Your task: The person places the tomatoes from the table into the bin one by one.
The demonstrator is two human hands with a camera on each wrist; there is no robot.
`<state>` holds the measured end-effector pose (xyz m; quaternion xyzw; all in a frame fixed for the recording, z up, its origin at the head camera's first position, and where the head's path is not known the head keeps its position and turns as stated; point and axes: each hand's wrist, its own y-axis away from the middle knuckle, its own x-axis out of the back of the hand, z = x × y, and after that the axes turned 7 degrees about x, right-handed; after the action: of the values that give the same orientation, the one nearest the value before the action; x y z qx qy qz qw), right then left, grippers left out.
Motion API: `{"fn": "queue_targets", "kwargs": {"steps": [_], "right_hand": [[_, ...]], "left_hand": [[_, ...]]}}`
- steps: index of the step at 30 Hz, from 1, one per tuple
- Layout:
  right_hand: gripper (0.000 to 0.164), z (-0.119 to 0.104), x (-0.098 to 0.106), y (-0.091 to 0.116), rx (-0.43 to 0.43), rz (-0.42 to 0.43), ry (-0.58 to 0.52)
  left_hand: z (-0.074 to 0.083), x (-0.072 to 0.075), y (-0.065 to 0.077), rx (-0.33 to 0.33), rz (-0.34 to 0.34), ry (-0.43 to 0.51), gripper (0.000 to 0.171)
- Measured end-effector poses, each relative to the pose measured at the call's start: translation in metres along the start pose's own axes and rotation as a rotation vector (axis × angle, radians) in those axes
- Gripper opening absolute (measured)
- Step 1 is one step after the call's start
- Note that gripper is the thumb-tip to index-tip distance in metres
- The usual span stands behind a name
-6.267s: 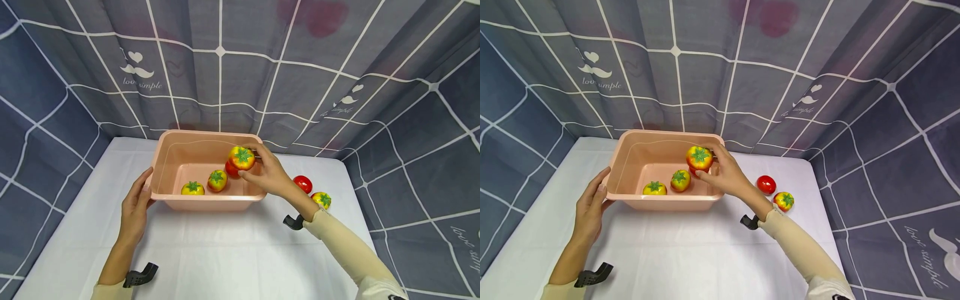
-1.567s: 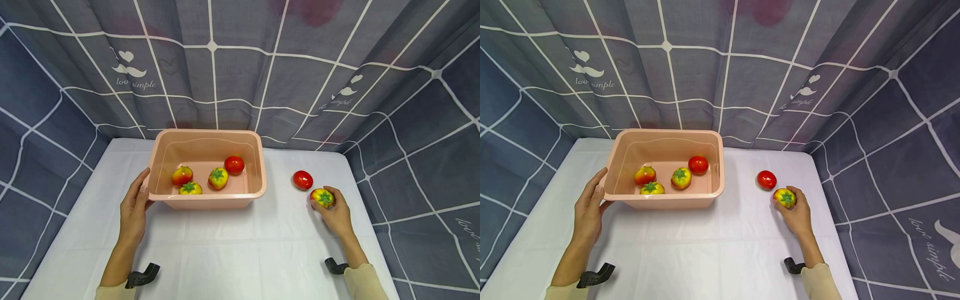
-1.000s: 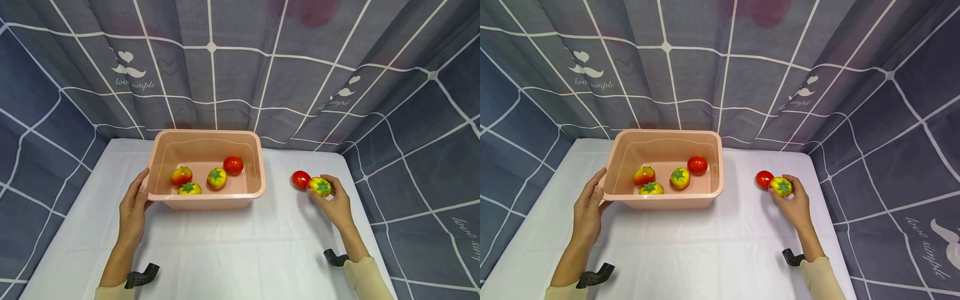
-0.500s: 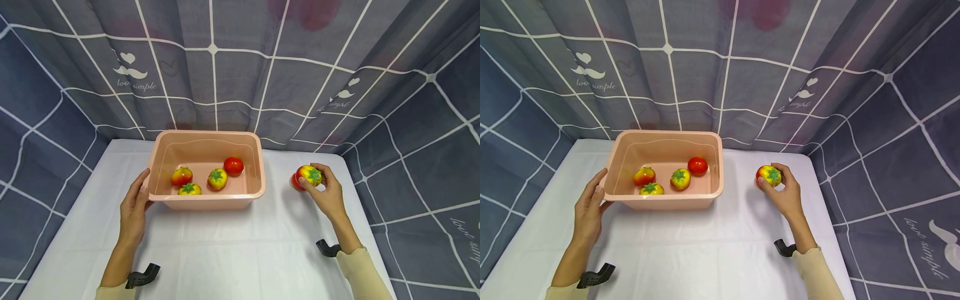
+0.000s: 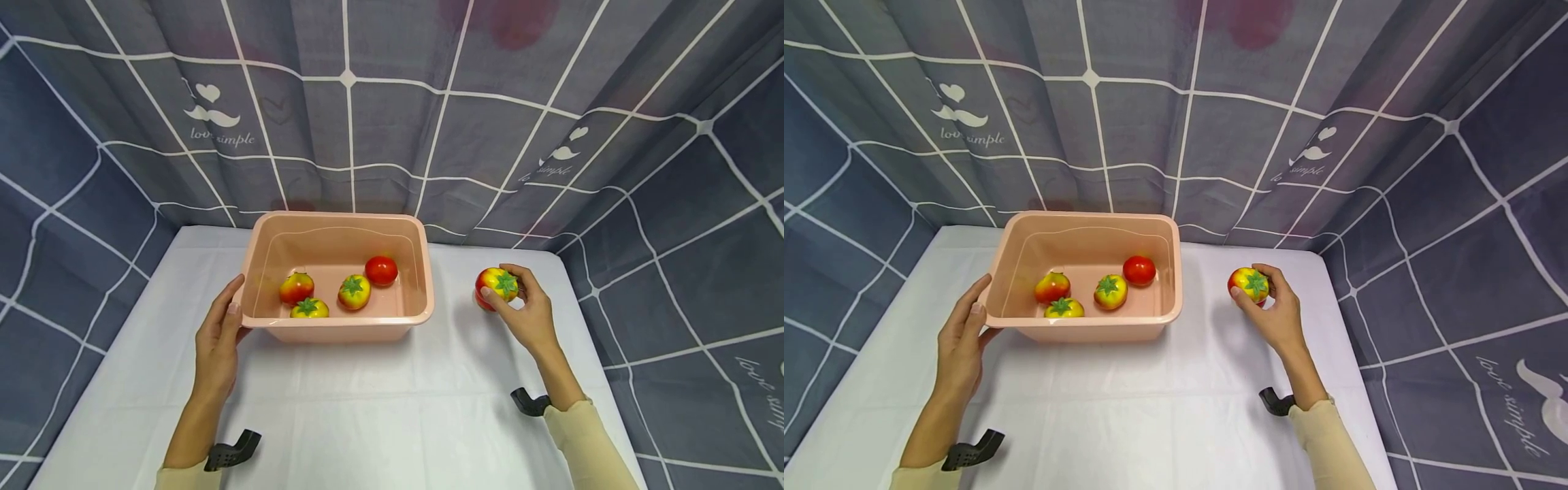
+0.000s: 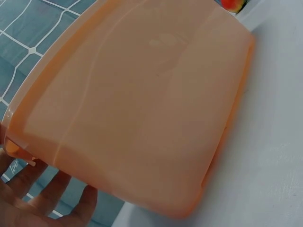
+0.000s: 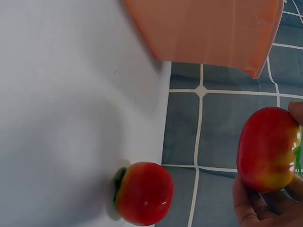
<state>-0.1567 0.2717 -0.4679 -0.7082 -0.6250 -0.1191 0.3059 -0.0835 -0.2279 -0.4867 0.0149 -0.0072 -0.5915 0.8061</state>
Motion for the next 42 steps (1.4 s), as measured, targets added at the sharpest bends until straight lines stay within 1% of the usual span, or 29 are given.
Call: {"fn": "queue_targets", "kwargs": {"steps": [5, 10, 16, 21, 25, 32, 35, 38, 42], "right_hand": [[0.057, -0.001, 0.0, -0.002, 0.019, 0.002, -0.007], [0.056, -0.006, -0.003, -0.008, 0.048, -0.002, -0.016], [0.059, -0.021, -0.008, -0.019, 0.098, -0.031, 0.004], [0.058, -0.034, -0.014, -0.028, 0.133, -0.063, -0.02], [0.057, -0.045, -0.019, -0.033, 0.153, -0.084, -0.048], [0.059, -0.064, -0.032, -0.04, 0.252, -0.116, -0.078], [0.06, -0.075, -0.04, -0.045, 0.286, -0.138, -0.1], [0.06, -0.086, -0.049, -0.051, 0.321, -0.169, -0.11], [0.06, -0.101, -0.063, -0.059, 0.356, -0.229, -0.095]], "left_hand": [[0.002, 0.0, -0.001, -0.001, 0.004, -0.017, 0.047], [0.002, 0.001, -0.001, 0.003, 0.003, -0.027, 0.048], [0.001, 0.002, 0.0, 0.003, -0.003, -0.036, 0.048], [0.0, 0.002, 0.0, -0.004, -0.005, -0.056, 0.048], [-0.001, 0.001, 0.0, -0.005, -0.006, -0.05, 0.048], [0.0, 0.0, 0.0, 0.004, 0.009, -0.084, 0.047], [0.0, 0.001, 0.0, 0.004, 0.014, -0.083, 0.047], [-0.001, 0.001, 0.0, 0.002, 0.013, -0.076, 0.047], [-0.003, 0.002, 0.0, 0.001, 0.011, -0.072, 0.047]]}}
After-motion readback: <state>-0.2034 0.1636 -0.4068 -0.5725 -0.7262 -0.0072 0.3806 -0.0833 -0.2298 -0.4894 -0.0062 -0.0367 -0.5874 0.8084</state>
